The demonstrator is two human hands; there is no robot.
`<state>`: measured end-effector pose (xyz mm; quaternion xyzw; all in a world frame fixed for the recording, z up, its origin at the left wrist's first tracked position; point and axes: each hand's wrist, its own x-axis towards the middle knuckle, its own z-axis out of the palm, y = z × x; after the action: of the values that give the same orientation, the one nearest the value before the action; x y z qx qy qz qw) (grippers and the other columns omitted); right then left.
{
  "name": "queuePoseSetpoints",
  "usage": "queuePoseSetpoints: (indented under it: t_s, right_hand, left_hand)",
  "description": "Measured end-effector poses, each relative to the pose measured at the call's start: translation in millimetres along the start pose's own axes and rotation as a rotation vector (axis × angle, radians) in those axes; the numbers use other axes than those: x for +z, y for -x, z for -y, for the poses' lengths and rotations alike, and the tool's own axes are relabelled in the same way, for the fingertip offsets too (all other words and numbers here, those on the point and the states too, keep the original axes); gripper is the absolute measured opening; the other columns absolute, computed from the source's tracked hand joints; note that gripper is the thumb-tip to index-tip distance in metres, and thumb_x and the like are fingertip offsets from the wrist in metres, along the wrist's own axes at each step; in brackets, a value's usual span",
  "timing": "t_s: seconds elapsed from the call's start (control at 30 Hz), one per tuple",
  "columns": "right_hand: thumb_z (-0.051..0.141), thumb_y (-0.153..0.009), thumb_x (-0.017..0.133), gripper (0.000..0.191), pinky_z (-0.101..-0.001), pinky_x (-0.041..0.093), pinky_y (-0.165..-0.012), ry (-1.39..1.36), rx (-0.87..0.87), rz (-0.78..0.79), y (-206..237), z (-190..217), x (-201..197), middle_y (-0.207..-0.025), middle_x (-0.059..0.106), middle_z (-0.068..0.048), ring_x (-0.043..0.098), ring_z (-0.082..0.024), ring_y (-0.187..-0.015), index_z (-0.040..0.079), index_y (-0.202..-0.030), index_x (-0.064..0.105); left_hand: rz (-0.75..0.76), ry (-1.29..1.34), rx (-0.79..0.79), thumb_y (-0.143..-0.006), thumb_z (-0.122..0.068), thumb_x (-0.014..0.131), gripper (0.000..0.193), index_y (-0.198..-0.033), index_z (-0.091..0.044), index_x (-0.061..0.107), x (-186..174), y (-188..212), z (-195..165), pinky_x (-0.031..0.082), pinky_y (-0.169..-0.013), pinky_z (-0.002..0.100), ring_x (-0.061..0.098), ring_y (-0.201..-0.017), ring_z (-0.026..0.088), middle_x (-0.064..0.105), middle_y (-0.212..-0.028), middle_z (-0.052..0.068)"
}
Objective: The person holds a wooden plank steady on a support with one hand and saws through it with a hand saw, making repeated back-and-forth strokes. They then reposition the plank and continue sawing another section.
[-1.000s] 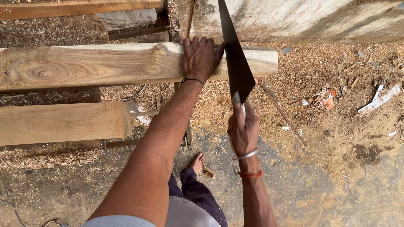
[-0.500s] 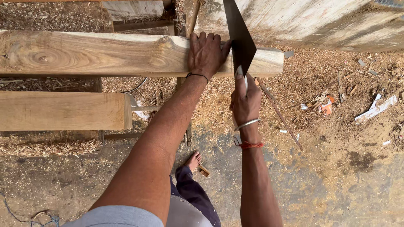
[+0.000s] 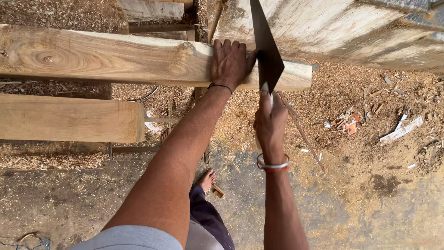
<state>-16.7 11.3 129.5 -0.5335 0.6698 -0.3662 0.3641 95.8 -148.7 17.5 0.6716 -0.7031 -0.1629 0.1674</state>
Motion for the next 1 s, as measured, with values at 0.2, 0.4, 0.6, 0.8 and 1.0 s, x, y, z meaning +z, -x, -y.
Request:
queuePoseSetpoints:
  t_s: [0.2, 0.4, 0.6, 0.8, 1.0]
  right_hand:
    - [0.041, -0.106, 0.046, 0.046, -0.0231, 0.035, -0.033, -0.243, 0.129, 0.002, 126.1, -25.6, -28.2, -0.054, 0.047, 0.005, 0.044, -0.004, -0.041, -0.002, -0.115, 0.059]
    - [0.034, -0.102, 0.046, 0.046, -0.0251, 0.026, -0.029, -0.224, 0.301, -0.079, 189.7, -11.0, -70.6, -0.046, 0.044, 0.002, 0.038, -0.005, -0.034, -0.004, -0.124, 0.061]
    - [0.040, -0.107, 0.044, 0.045, -0.0251, 0.038, -0.034, -0.112, 0.033, 0.034, 0.0, -8.1, 1.5, -0.055, 0.049, 0.003, 0.048, -0.005, -0.041, -0.001, -0.109, 0.061]
    - [0.031, -0.105, 0.049, 0.055, -0.0228, 0.029, -0.035, -0.337, 0.154, -0.044, 147.7, -44.2, -29.4, -0.056, 0.042, 0.006, 0.039, -0.002, -0.044, -0.005, -0.147, 0.050]
    - [0.035, -0.102, 0.045, 0.054, -0.0238, 0.030, -0.031, -0.123, 0.301, -0.010, 177.5, -31.3, -74.0, -0.047, 0.043, 0.002, 0.039, -0.004, -0.036, -0.005, -0.136, 0.055]
  left_hand:
    - [-0.170, -0.055, 0.079, -0.105, -0.061, 0.027, 0.070, -0.115, -0.007, 0.070, 18.9, -5.7, 8.8, 0.018, -0.115, 0.063, 0.055, -0.122, 0.034, 0.067, -0.116, 0.015]
    - [-0.092, -0.066, 0.066, -0.105, -0.061, 0.023, 0.072, -0.117, -0.007, 0.068, 23.1, -7.7, 11.9, 0.018, -0.115, 0.064, 0.054, -0.121, 0.035, 0.066, -0.115, 0.014]
    - [-0.037, -0.084, 0.032, -0.108, -0.058, 0.029, 0.066, -0.117, -0.006, 0.069, 1.5, 2.0, 2.6, 0.025, -0.115, 0.058, 0.056, -0.117, 0.029, 0.067, -0.111, 0.012]
    - [-0.030, -0.088, 0.045, -0.105, -0.060, 0.027, 0.068, -0.115, -0.008, 0.069, 6.0, -1.6, 5.6, 0.025, -0.112, 0.057, 0.055, -0.114, 0.026, 0.067, -0.109, 0.010]
    - [-0.211, -0.093, 0.091, -0.103, -0.061, 0.026, 0.070, -0.112, -0.007, 0.070, 11.5, -2.3, 8.6, 0.024, -0.106, 0.059, 0.055, -0.108, 0.028, 0.068, -0.105, 0.011]
